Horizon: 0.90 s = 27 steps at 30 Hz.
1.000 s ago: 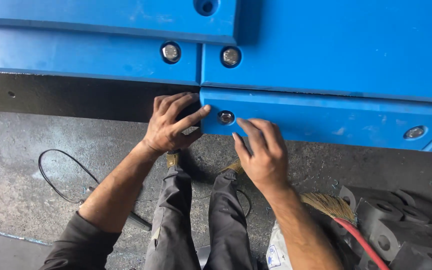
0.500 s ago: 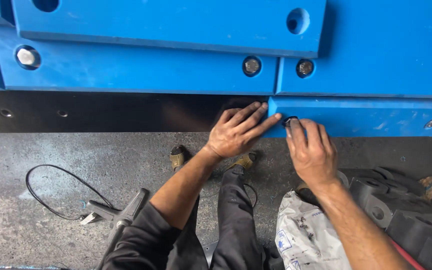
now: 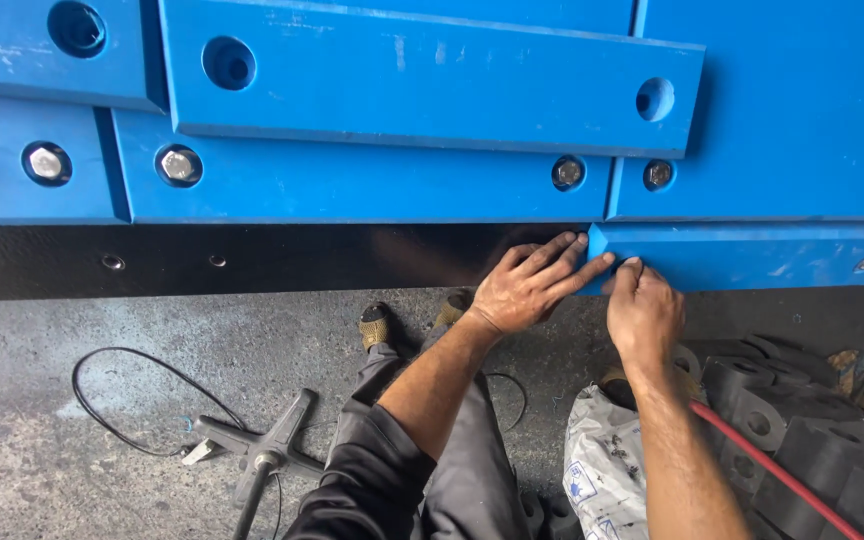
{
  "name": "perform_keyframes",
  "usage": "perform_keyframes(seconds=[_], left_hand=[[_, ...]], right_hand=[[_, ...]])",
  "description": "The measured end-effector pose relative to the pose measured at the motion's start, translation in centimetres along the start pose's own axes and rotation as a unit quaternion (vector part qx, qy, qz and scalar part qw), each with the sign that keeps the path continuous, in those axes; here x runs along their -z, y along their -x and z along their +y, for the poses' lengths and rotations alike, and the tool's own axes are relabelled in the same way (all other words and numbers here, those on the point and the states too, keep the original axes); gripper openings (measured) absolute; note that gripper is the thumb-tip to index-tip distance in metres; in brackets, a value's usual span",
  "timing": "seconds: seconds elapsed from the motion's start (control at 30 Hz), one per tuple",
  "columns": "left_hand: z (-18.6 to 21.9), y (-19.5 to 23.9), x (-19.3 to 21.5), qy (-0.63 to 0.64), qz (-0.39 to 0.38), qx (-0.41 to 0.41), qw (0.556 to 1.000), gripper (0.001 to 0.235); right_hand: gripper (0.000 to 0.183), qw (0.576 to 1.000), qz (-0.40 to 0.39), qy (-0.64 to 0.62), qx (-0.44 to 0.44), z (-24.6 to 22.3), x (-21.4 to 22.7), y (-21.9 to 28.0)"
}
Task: Aligning modular blue plastic blocks and inserting bolts to assemble a larger structure.
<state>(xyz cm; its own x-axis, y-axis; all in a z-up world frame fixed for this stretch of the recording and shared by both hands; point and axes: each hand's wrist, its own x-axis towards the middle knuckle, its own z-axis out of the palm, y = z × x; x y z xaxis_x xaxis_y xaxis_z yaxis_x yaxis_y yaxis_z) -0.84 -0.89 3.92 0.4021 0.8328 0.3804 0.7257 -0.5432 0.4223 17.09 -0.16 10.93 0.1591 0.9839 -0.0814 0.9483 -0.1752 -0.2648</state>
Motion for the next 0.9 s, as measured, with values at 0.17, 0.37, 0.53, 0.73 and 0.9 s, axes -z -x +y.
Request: perform_keyframes(seconds=[0.17, 0.37, 0.53, 0.73, 0.9], left_hand=[[0.0, 0.0, -1.0, 0.006, 0.004, 0.009, 1.000, 0.075], [-0.2, -0.2, 0.4, -0.016, 0.020, 0.008, 1.000, 0.072], [-0.3, -0.2, 1.0, -0.004, -0.002, 0.022, 1.000, 0.068], [-1.9, 0.6, 2.6, 0.183, -0.036, 0.008, 0.983, 0.073], [-4.0, 3.5, 7.5, 0.264, -0.048, 0.045, 0.962, 0.058]], right_hand=[[0.031, 0.992, 0.029, -0.119, 0.035, -3.6, 3.1, -1.9], [0.035, 0.967, 0.097, -0.096, 0.215, -6.2, 5.6, -8.4], [0.116, 0.941, -0.009, 0.046, 0.335, -11.2, 6.5, -15.3], [0.146, 0.915, -0.085, 0.129, 0.374, -12.0, 4.8, -19.0], [0.131, 0.892, -0.081, 0.123, 0.427, -7.1, 2.3, -19.1]])
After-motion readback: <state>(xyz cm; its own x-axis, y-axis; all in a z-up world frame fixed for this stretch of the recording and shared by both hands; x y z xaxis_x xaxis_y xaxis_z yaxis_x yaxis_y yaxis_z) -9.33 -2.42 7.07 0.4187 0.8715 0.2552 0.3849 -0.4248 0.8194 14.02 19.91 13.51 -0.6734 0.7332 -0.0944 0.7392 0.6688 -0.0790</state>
